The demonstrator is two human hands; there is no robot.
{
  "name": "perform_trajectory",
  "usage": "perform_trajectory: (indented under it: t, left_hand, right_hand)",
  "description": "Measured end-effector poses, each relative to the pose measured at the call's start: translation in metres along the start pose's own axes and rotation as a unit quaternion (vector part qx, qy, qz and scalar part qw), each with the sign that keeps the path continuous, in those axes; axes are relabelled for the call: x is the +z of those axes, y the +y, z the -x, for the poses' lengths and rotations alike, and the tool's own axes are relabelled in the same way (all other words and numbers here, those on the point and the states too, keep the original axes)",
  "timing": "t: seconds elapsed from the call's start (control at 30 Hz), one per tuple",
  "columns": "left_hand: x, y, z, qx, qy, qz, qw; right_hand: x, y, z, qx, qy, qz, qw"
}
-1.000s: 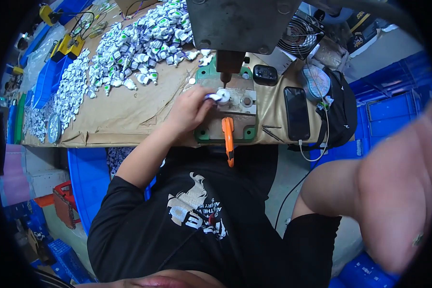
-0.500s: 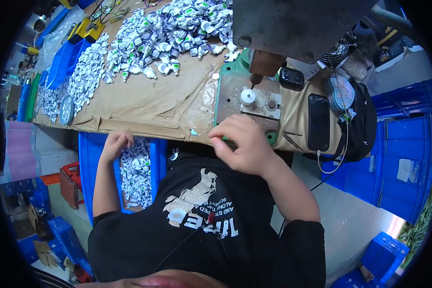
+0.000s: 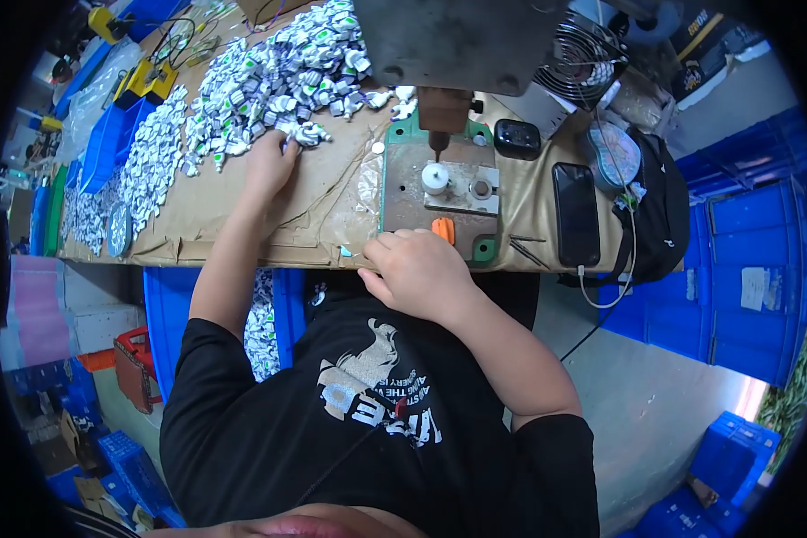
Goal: Using a manual press machine to assemble small white plastic components on a factory workbench.
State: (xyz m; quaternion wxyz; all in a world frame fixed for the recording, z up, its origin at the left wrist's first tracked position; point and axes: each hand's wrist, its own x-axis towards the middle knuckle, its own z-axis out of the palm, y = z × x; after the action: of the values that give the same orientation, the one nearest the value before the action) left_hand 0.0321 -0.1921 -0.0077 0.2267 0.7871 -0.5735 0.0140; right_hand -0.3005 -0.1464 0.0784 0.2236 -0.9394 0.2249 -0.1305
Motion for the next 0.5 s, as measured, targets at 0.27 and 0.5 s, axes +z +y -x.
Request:
perform_trajectory:
  t: [0.27, 0.5]
  left_hand:
    - [-0.005, 0.109, 0.038, 0.046, -0.094, 0.322, 0.941]
    - [-0.01, 0.185, 0.042, 0.081, -0.179, 0.433, 0.879]
  right_hand:
    - [0.003, 0.004, 0.004, -0.028, 0.024, 0.03, 0.999]
    - [-0.05, 0.024, 0.017, -0.054, 0.119, -0.123, 0.984]
